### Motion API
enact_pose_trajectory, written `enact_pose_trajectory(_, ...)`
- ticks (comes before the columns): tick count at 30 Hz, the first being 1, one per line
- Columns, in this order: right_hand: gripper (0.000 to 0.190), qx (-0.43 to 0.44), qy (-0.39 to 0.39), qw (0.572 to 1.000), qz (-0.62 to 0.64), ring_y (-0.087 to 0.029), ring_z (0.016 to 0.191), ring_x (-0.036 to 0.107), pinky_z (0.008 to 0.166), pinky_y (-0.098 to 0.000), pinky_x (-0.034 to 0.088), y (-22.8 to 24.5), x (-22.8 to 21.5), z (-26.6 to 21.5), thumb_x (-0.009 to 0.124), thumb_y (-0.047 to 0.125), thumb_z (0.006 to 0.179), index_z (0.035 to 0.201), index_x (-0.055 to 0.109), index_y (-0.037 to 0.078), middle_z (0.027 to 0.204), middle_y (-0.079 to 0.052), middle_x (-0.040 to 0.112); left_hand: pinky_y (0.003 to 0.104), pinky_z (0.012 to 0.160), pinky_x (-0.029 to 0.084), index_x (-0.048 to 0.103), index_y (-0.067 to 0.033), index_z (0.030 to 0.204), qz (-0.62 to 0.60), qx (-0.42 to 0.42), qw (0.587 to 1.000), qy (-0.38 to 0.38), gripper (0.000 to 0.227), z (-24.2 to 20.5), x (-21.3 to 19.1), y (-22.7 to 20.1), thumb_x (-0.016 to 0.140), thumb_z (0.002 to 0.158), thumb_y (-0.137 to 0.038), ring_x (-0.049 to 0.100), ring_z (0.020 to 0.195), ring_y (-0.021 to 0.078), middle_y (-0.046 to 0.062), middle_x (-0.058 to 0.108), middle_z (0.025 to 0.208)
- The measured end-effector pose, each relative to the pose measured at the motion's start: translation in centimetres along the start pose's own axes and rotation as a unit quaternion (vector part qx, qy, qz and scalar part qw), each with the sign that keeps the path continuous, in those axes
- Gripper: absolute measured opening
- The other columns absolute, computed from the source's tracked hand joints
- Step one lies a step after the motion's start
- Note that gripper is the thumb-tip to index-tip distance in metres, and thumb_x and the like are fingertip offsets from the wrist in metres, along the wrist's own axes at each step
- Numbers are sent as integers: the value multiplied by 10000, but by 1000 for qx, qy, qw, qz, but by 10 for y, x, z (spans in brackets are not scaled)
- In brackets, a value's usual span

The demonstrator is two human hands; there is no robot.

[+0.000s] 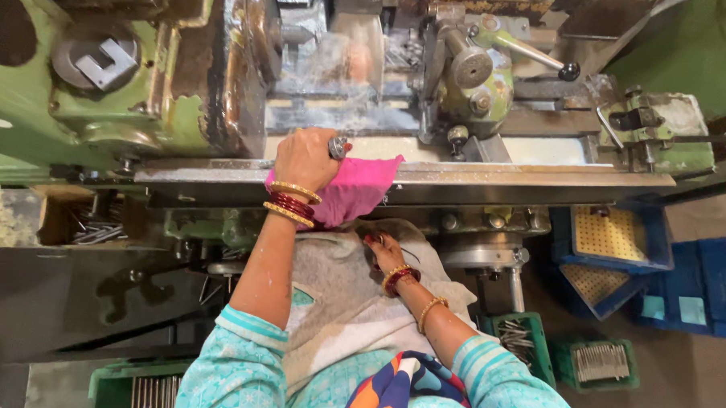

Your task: The person operates a metal grinding machine, inserting small metal rods into the grinding head and using a lever to activate the grinding process. After each rod is processed, it is placed into a green crate. The person repeats this process multiple times.

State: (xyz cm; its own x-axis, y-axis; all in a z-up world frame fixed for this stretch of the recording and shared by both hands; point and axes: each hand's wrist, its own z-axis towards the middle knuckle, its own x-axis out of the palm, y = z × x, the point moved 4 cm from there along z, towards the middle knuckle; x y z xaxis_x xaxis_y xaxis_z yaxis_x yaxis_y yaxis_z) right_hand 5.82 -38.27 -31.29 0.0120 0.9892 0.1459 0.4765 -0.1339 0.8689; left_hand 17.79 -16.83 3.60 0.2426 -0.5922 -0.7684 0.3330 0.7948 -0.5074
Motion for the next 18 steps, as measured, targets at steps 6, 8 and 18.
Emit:
enact_pose_trajectory(6,197,2,3,1000,-4,-80,464,420,421,-283,341,-4,-2,4,659,292,972,942,647,99,597,50,464,528,668,519,750,-79,775,3,3,1000,-3,283,0,0,0,750,870,-346,676,742,418,193,701,757)
enact_pose_trajectory(8,204,-21,-2,1000,-23,-85,466,433,426,-283,347,-6,-3,4,678,292,967,938,665,90,599,41,483,532,664,515,746,-79,769,3,-12,1000,10,295,-2,1,1,750,877,-354,672,735,421,200,695,746)
enact_pose_trajectory(18,149,4,-36,998,-56,-93,471,458,425,-289,367,-4,-3,-4,662,266,937,948,673,118,599,36,507,536,659,512,747,-72,802,-8,-15,1000,12,271,-4,1,1,749,878,-332,675,751,424,196,706,788)
